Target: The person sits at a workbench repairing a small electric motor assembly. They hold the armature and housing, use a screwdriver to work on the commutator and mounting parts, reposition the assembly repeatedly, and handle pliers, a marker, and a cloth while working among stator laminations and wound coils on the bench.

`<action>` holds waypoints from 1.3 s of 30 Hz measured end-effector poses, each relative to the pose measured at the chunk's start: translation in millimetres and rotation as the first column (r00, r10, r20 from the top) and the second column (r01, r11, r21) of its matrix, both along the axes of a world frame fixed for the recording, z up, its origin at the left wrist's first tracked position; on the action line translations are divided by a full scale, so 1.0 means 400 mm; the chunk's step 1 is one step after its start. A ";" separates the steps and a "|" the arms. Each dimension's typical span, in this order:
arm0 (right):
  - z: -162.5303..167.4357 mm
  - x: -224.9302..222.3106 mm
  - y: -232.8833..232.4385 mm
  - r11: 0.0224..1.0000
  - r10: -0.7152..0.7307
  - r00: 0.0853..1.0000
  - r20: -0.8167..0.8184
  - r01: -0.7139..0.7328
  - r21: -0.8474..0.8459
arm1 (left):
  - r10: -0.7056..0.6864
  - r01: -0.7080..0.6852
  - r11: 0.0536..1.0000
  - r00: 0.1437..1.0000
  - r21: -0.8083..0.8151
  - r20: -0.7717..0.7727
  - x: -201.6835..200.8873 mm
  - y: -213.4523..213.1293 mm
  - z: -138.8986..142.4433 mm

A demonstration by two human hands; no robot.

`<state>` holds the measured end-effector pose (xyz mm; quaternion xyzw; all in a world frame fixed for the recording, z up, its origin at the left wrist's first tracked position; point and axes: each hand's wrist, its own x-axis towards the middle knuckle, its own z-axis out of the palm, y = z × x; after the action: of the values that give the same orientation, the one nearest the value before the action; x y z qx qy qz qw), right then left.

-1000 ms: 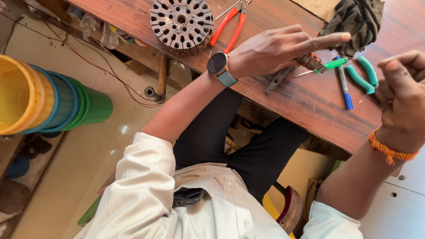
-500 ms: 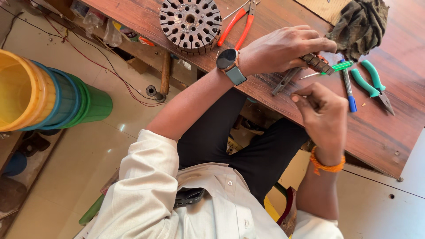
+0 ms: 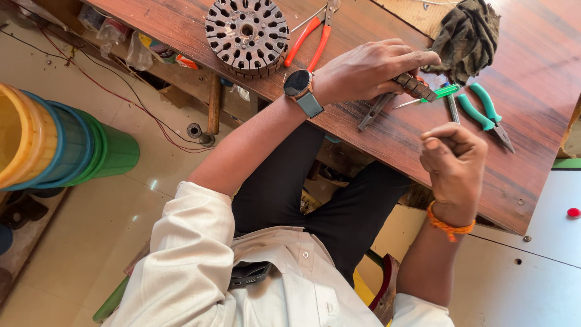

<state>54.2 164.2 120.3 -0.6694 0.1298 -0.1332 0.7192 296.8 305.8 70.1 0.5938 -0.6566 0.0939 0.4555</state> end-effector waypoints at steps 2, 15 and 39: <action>-0.001 -0.003 -0.024 0.985 0.035 0.997 0.062 -0.044 0.165 | 0.016 -0.017 1.000 1.000 0.018 0.015 -0.003 -0.003 -0.011; 0.032 0.045 -0.054 0.982 0.116 0.986 0.117 -0.132 0.132 | 0.044 -0.044 0.996 0.999 0.082 0.008 -0.008 -0.004 -0.040; -0.075 0.019 0.138 0.659 0.036 0.932 -0.361 -0.293 -0.692 | 0.157 -0.059 0.980 0.812 -0.189 0.562 -0.043 0.083 -0.045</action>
<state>61.8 219.3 90.3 -0.9229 0.1163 0.0014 0.3670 279.5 338.9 52.3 0.5352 -0.7185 0.3472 0.2772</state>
